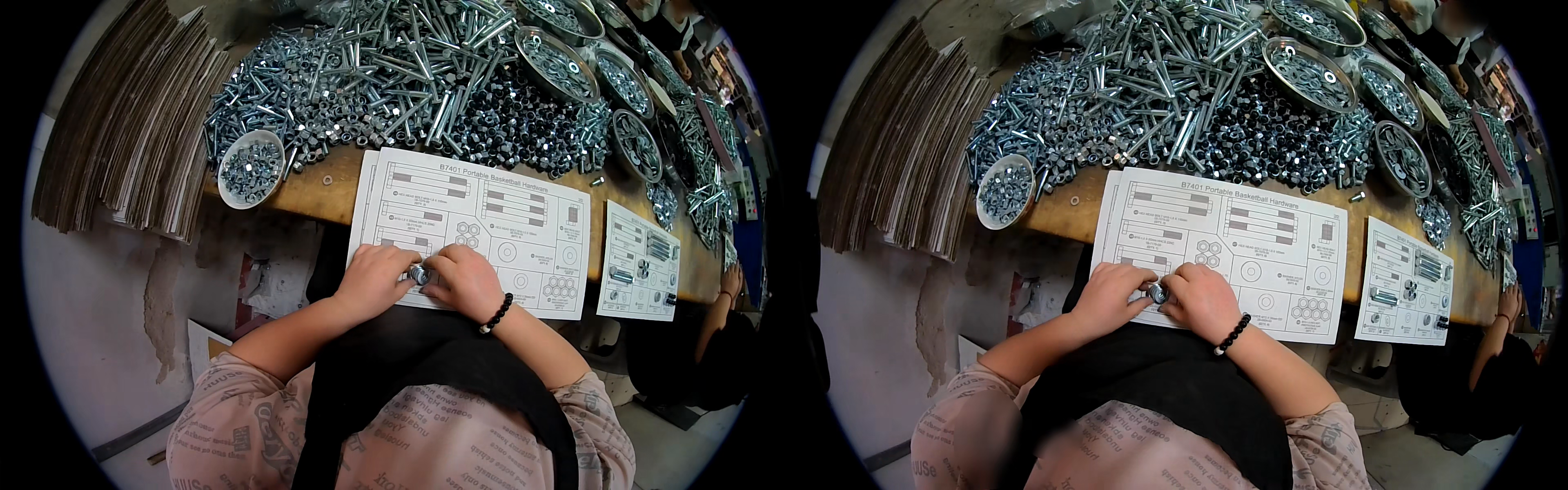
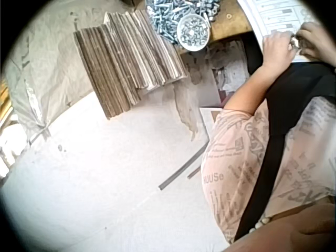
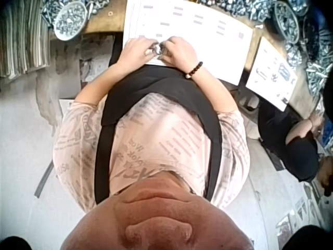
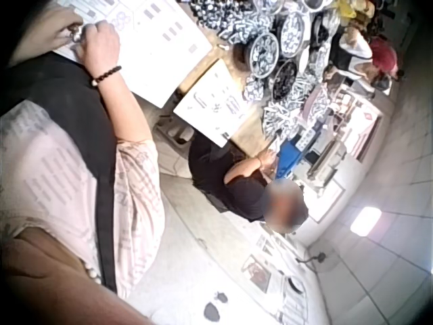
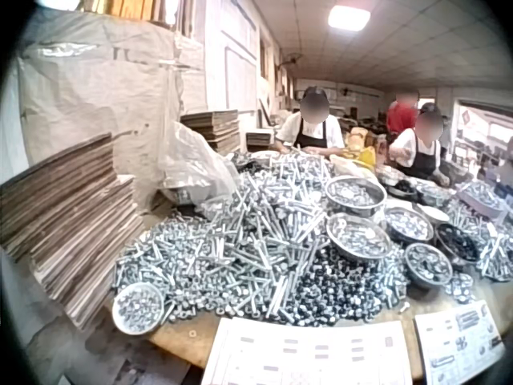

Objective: The person sorts metal fasteners from a large pile on a table and places them onto a printed layout sheet. They pick bolts, nuts, and washers from the bulk pile and arrange them in designated spots on the sheet, occasionally adjusting the sheet or reaching into bowls of sorted parts.

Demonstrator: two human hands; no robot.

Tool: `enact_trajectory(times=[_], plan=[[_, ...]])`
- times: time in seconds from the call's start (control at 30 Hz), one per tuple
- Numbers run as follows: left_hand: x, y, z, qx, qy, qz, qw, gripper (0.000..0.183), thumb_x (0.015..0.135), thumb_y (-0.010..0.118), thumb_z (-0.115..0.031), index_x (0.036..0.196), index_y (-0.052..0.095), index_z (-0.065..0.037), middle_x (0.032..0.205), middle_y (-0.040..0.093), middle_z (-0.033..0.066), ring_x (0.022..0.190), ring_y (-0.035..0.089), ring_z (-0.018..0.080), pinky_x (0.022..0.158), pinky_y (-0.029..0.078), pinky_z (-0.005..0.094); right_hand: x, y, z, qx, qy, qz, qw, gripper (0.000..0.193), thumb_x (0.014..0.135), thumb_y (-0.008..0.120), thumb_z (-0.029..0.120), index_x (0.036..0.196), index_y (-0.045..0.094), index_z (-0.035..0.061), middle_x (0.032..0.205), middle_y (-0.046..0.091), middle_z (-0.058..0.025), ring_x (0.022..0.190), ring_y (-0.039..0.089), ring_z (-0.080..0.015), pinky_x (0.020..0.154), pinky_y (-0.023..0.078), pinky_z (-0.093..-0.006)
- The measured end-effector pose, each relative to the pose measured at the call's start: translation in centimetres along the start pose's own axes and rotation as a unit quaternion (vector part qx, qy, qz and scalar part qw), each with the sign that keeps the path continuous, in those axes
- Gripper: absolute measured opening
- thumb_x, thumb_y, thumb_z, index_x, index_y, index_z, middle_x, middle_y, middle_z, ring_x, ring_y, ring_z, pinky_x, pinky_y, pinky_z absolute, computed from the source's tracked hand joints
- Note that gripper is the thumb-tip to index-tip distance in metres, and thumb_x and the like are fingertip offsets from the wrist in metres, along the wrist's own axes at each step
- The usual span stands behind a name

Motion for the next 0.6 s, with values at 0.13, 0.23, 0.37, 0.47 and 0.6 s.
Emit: enact_trajectory(times=[0.13, 0.23, 0.37, 0.47, 0.6], plan=[[0.0, -0.3, -0.8, 0.035, 0.025, -0.006, 0.999, 0.032, 0.067, 0.068, -0.016, 0.097, 0.057, -0.011, 0.087, 0.055, 0.0032, 0.086, 0.053, 0.0221, 0.075, 0.036, 0.0353, 0.2, 0.0, 0.5, -0.025, -0.001, -0.009, 1.000, 0.031, 0.059, 0.073, 0.018, 0.084, 0.057, 0.0073, 0.081, 0.053, -0.0072, 0.078, 0.053, -0.0261, 0.067, 0.045, -0.0352], [0.0, 0.1, -0.7, 0.063, 0.037, -0.004, 0.997, 0.031, 0.066, 0.067, -0.015, 0.095, 0.057, -0.011, 0.086, 0.055, 0.0036, 0.086, 0.052, 0.0221, 0.075, 0.036, 0.0352, 0.2, 0.3, 0.6, -0.035, -0.011, -0.006, 0.999, 0.027, 0.061, 0.071, 0.017, 0.082, 0.056, 0.0072, 0.081, 0.053, -0.0077, 0.077, 0.053, -0.0262, 0.067, 0.045, -0.0352], [0.1, 0.7, -0.6, 0.071, 0.040, -0.005, 0.997, 0.026, 0.067, 0.066, -0.013, 0.091, 0.057, -0.011, 0.086, 0.055, 0.0039, 0.086, 0.052, 0.0221, 0.075, 0.036, 0.0353, 0.1, 0.5, 0.3, -0.038, -0.010, -0.011, 0.999, 0.026, 0.062, 0.069, 0.015, 0.083, 0.057, 0.0071, 0.082, 0.053, -0.0080, 0.078, 0.054, -0.0264, 0.067, 0.045, -0.0352], [0.1, 0.8, -0.7, 0.062, 0.042, -0.012, 0.997, 0.023, 0.067, 0.065, -0.011, 0.089, 0.056, -0.010, 0.084, 0.055, 0.0047, 0.084, 0.053, 0.0229, 0.074, 0.037, 0.0357, 0.0, 0.3, 0.2, -0.027, -0.005, -0.003, 1.000, 0.031, 0.061, 0.070, 0.014, 0.088, 0.057, 0.0074, 0.083, 0.054, -0.0081, 0.078, 0.054, -0.0268, 0.068, 0.046, -0.0348], [0.3, 1.2, -0.3, 0.011, 0.029, -0.009, 0.999, 0.022, 0.068, 0.063, -0.009, 0.089, 0.056, -0.008, 0.081, 0.055, 0.0070, 0.078, 0.054, 0.0256, 0.071, 0.040, 0.0365, -0.2, 0.4, 0.2, -0.021, 0.001, -0.005, 1.000, 0.026, 0.064, 0.068, 0.015, 0.085, 0.056, 0.0061, 0.081, 0.054, -0.0090, 0.076, 0.054, -0.0275, 0.067, 0.046, -0.0362]])
Point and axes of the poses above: each hand's wrist, its own x-axis towards the middle knuckle, its own y-axis out of the palm, z = x × y, the point moved 8 cm from there along x, towards the middle knuckle
